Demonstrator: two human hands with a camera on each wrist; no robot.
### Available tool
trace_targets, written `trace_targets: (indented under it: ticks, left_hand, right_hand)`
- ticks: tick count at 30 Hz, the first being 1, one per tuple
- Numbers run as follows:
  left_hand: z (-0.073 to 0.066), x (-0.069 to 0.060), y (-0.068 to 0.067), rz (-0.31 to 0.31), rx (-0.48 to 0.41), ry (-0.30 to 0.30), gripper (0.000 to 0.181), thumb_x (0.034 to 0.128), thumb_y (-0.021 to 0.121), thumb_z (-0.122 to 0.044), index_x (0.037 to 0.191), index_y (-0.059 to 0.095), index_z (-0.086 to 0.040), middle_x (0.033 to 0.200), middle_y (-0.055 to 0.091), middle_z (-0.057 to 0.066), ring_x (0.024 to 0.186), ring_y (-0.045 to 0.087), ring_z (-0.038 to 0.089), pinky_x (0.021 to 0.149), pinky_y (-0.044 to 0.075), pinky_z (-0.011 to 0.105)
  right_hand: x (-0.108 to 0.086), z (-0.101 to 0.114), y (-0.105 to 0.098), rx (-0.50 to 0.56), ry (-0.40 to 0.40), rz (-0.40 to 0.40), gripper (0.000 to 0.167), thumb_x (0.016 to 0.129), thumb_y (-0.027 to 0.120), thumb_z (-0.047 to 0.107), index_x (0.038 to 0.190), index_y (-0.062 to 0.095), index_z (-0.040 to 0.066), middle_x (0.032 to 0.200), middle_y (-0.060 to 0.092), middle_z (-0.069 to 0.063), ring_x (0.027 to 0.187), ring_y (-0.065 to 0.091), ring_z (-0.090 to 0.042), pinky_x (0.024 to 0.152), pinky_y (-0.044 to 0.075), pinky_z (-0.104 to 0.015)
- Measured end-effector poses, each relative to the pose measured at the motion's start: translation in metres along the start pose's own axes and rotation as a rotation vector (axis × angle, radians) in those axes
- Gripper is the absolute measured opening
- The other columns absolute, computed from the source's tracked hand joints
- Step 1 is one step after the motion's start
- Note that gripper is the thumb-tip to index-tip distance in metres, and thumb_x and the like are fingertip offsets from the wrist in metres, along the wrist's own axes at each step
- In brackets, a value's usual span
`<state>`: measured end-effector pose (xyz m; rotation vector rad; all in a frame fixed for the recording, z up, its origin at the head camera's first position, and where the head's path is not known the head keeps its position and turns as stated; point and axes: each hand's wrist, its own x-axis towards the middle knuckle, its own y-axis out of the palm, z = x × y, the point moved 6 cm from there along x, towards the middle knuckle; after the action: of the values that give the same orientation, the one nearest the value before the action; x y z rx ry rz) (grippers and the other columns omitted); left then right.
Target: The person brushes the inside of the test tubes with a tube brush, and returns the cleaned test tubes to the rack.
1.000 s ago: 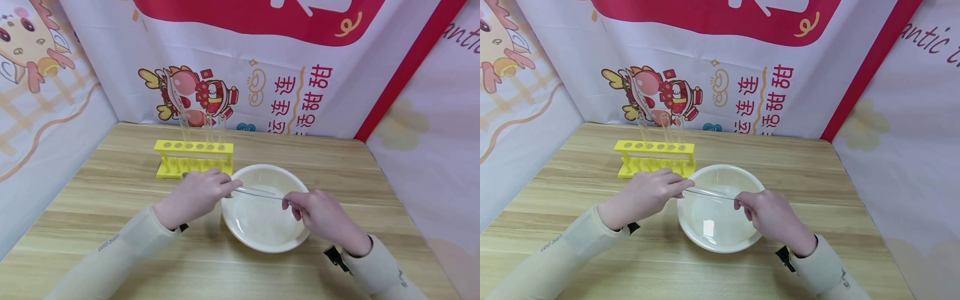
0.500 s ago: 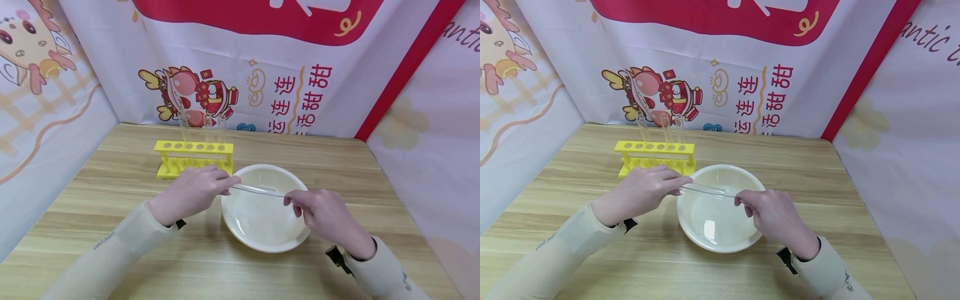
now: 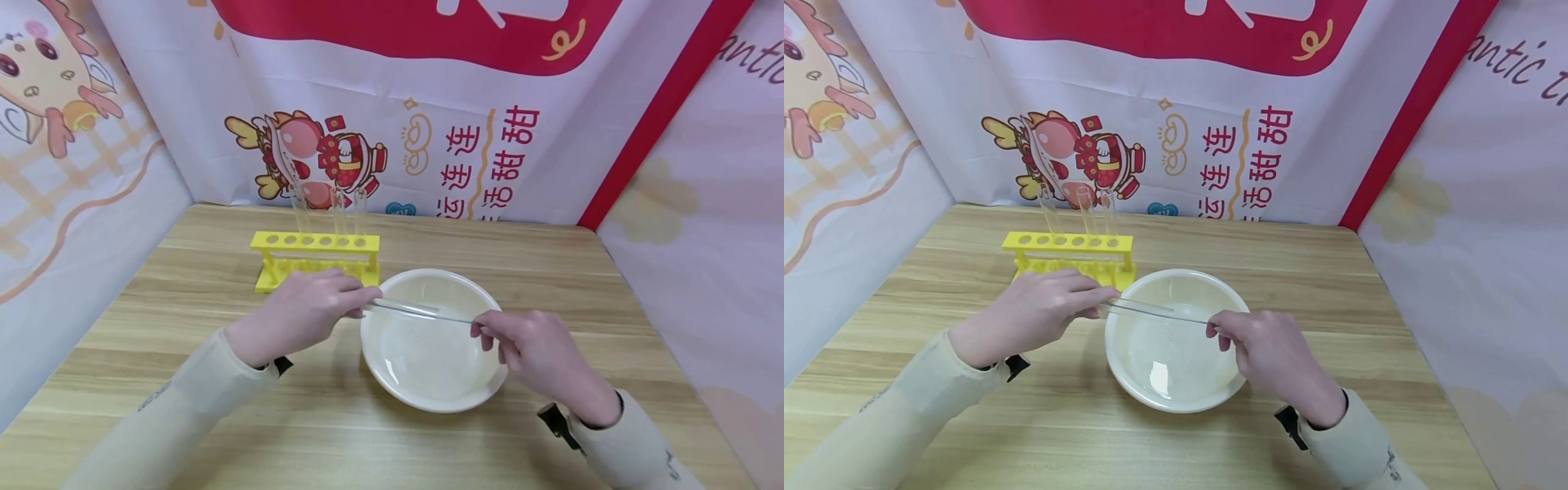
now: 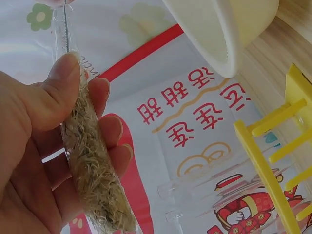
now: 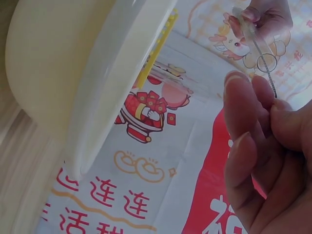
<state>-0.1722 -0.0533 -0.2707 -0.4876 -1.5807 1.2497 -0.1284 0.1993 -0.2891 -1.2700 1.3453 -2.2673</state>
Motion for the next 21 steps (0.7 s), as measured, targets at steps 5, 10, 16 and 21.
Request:
trace_targets:
  ticks: [5, 10, 16, 21]
  left_hand:
    - [0.0, -0.002, -0.004, -0.018, -0.007, 0.013, 0.038, 0.0785, 0.084, -0.018, 0.116, 0.075, -0.017, 0.094, 0.072, -0.001, 0.083, 0.067, 0.017, 0.055, 0.054, 0.025]
    - [0.002, -0.003, -0.005, -0.019, -0.017, 0.012, 0.038, 0.0787, 0.083, -0.02, 0.115, 0.075, -0.016, 0.094, 0.072, 0.0, 0.083, 0.068, 0.017, 0.057, 0.055, 0.027]
    - [0.006, -0.006, -0.004, -0.026, -0.017, 0.013, 0.039, 0.0769, 0.085, -0.017, 0.114, 0.075, -0.015, 0.094, 0.073, 0.001, 0.083, 0.068, 0.018, 0.057, 0.056, 0.029]
    - [0.008, -0.007, -0.005, -0.036, -0.013, 0.021, 0.038, 0.0768, 0.085, -0.014, 0.114, 0.075, -0.014, 0.093, 0.072, 0.001, 0.082, 0.069, 0.017, 0.057, 0.056, 0.029]
  right_hand:
    - [-0.001, 0.001, -0.001, 0.015, -0.024, -0.031, 0.033, 0.079, 0.057, -0.018, 0.089, 0.069, 0.01, 0.078, 0.069, 0.009, 0.055, 0.058, 0.003, 0.052, 0.048, -0.012]
    - [-0.002, 0.002, -0.004, -0.068, -0.087, -0.102, 0.036, 0.073, 0.05, -0.018, 0.087, 0.07, 0.009, 0.078, 0.072, 0.006, 0.059, 0.064, -0.004, 0.05, 0.052, -0.021]
    - [-0.007, 0.003, -0.006, -0.214, -0.12, -0.163, 0.019, 0.098, 0.056, 0.009, 0.086, 0.07, 0.011, 0.075, 0.072, 0.004, 0.058, 0.067, -0.012, 0.042, 0.049, -0.03]
    - [-0.009, 0.006, -0.011, -0.295, -0.168, -0.248, 0.035, 0.107, 0.046, 0.025, 0.084, 0.07, 0.012, 0.068, 0.069, 0.004, 0.047, 0.06, -0.013, 0.034, 0.039, -0.025]
